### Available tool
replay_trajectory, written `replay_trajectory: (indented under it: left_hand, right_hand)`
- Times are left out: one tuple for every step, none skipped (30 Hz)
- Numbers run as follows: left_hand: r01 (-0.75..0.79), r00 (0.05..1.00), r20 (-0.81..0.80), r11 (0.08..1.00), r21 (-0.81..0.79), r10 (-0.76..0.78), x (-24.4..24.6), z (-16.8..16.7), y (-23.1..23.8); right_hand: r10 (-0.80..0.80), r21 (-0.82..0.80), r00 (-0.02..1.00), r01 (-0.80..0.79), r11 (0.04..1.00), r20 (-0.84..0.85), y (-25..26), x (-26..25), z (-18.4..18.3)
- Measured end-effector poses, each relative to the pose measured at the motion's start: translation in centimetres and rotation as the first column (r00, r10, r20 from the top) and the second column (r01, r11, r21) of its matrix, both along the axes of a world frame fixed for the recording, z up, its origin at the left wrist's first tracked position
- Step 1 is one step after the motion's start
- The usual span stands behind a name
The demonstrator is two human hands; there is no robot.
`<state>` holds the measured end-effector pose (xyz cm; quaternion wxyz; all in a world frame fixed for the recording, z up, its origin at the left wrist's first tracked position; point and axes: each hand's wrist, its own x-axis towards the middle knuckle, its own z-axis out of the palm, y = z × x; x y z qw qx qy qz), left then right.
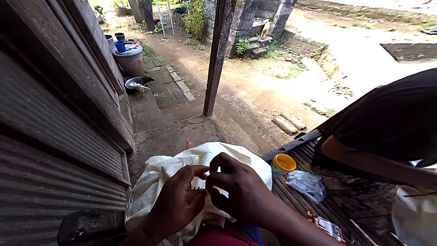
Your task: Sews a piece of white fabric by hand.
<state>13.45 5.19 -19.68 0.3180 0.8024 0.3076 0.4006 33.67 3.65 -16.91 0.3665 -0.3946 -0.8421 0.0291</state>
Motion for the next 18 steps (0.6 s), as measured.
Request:
replay_trajectory:
  left_hand:
    - [0.1, 0.994, 0.048, 0.992, -0.082, -0.096, -0.1, 0.1, 0.1]
    - [0.229, 0.97, 0.128, 0.956, -0.183, -0.208, -0.2, 0.1, 0.3]
    - [0.356, 0.928, 0.217, 0.894, -0.273, -0.303, -0.2, 0.1, 0.6]
    - [0.46, 0.879, 0.299, 0.823, -0.333, -0.37, -0.1, 0.1, 0.8]
    - [0.528, 0.84, 0.359, 0.763, -0.373, -0.406, -0.1, 0.0, 1.0]
    - [0.571, 0.813, 0.392, 0.718, -0.397, -0.43, 0.0, -0.1, 1.1]
    - [0.598, 0.795, 0.416, 0.686, -0.414, -0.442, 0.0, -0.3, 1.3]
    - [0.616, 0.781, 0.438, 0.661, -0.428, -0.444, 0.0, -0.6, 1.4]
    - [0.629, 0.771, 0.462, 0.638, -0.444, -0.438, 0.0, -0.8, 1.5]
    - [0.636, 0.765, 0.484, 0.619, -0.461, -0.425, 0.1, -1.0, 1.5]
    - [0.635, 0.765, 0.499, 0.607, -0.477, -0.408, 0.1, -1.1, 1.6]
    - [0.63, 0.769, 0.506, 0.601, -0.493, -0.391, 0.1, -1.2, 1.6]
    - [0.62, 0.777, 0.505, 0.601, -0.505, -0.377, 0.1, -1.3, 1.6]
    - [0.608, 0.785, 0.502, 0.605, -0.514, -0.363, 0.1, -1.3, 1.6]
    - [0.598, 0.793, 0.498, 0.609, -0.522, -0.352, 0.1, -1.3, 1.6]
    - [0.587, 0.8, 0.496, 0.611, -0.531, -0.338, 0.1, -1.3, 1.5]
    - [0.584, 0.802, 0.499, 0.608, -0.537, -0.33, 0.1, -1.2, 1.5]
    - [0.586, 0.801, 0.503, 0.603, -0.542, -0.325, 0.1, -1.3, 1.5]
  right_hand:
    - [0.016, -0.011, 1.0, -0.016, 1.0, -0.016, 0.0, 0.1, -0.1]
    - [0.038, -0.033, 0.999, -0.039, 0.999, -0.034, 0.0, 0.2, -0.1]
    - [0.061, -0.055, 0.996, -0.064, 0.996, -0.059, 0.1, 0.3, -0.1]
    - [0.082, -0.073, 0.993, -0.088, 0.993, -0.086, 0.1, 0.5, 0.0]
    - [0.102, -0.086, 0.989, -0.111, 0.99, -0.109, 0.1, 0.7, 0.1]
    - [0.117, -0.097, 0.984, -0.131, 0.987, -0.132, 0.1, 0.9, 0.1]
    - [0.124, -0.1, 0.981, -0.14, 0.985, -0.146, 0.1, 1.0, 0.1]
    - [0.121, -0.099, 0.98, -0.138, 0.985, -0.156, 0.0, 1.2, 0.1]
    - [0.117, -0.097, 0.979, -0.134, 0.986, -0.165, 0.0, 1.3, 0.0]
    - [0.112, -0.089, 0.979, -0.129, 0.988, -0.171, 0.1, 1.4, -0.2]
    - [0.108, -0.081, 0.978, -0.124, 0.989, -0.178, 0.1, 1.4, -0.4]
    - [0.104, -0.078, 0.978, -0.12, 0.99, -0.182, 0.1, 1.5, -0.6]
    - [0.1, -0.078, 0.977, -0.116, 0.99, -0.188, 0.2, 1.5, -0.7]
    - [0.098, -0.078, 0.976, -0.115, 0.99, -0.194, 0.2, 1.5, -0.9]
    - [0.1, -0.078, 0.974, -0.118, 0.99, -0.203, 0.3, 1.5, -1.1]
    - [0.106, -0.08, 0.971, -0.126, 0.989, -0.212, 0.3, 1.5, -1.3]
    - [0.119, -0.087, 0.968, -0.141, 0.986, -0.22, 0.5, 1.6, -1.4]
    - [0.137, -0.095, 0.964, -0.162, 0.982, -0.227, 0.6, 1.7, -1.5]
